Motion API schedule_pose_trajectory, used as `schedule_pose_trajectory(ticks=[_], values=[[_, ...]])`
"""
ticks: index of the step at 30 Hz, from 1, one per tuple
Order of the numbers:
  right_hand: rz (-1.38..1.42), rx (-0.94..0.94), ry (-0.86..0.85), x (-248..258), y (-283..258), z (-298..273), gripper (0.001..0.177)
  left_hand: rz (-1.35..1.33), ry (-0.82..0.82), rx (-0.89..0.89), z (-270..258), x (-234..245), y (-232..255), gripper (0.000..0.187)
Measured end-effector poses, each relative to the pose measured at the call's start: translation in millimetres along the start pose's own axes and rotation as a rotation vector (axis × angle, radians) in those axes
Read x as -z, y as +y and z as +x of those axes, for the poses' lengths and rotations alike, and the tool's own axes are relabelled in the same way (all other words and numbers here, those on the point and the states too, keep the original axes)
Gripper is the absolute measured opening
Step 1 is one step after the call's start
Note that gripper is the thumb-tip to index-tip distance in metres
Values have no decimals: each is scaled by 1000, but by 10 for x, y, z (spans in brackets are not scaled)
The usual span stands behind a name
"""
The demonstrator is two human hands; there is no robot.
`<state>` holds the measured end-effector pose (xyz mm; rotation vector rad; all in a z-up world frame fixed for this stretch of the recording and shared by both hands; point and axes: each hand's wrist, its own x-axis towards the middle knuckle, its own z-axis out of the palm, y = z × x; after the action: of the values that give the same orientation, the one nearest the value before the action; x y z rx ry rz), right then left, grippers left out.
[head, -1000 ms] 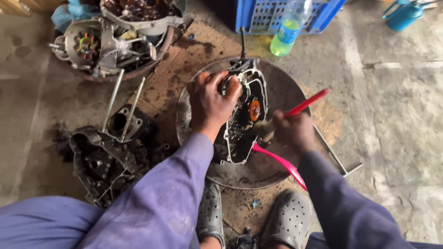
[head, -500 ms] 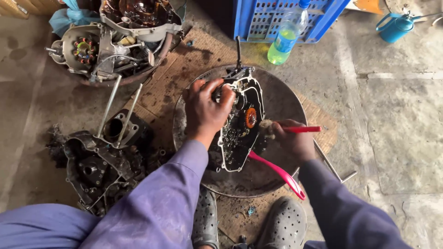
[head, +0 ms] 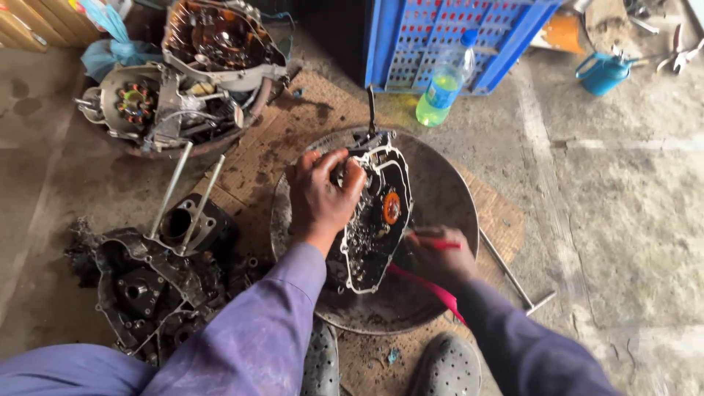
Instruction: Cleaning motorcycle engine components with a brush and solvent.
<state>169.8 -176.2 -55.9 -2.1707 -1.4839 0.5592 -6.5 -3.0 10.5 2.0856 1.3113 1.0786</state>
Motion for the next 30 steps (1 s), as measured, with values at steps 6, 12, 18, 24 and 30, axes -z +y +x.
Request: schedule_pose_trajectory(ticks=[6,12,18,24,30], values=[[123,-117,-149,149,-116,29,28,-4,-42,42,34,21,16,39],[388,-130,109,447,87,233,25,-3,-73,71,33,37,43,40],[-34,615,315,469,-348,529,32,-35,-4,24,14,-17,-14,37],[-265,468,174,335,-311,576,42,18,92,-53,-8,20,85,34],[-457,831,262,441,-144,595,56,7,39,-8,17,24,103,33]])
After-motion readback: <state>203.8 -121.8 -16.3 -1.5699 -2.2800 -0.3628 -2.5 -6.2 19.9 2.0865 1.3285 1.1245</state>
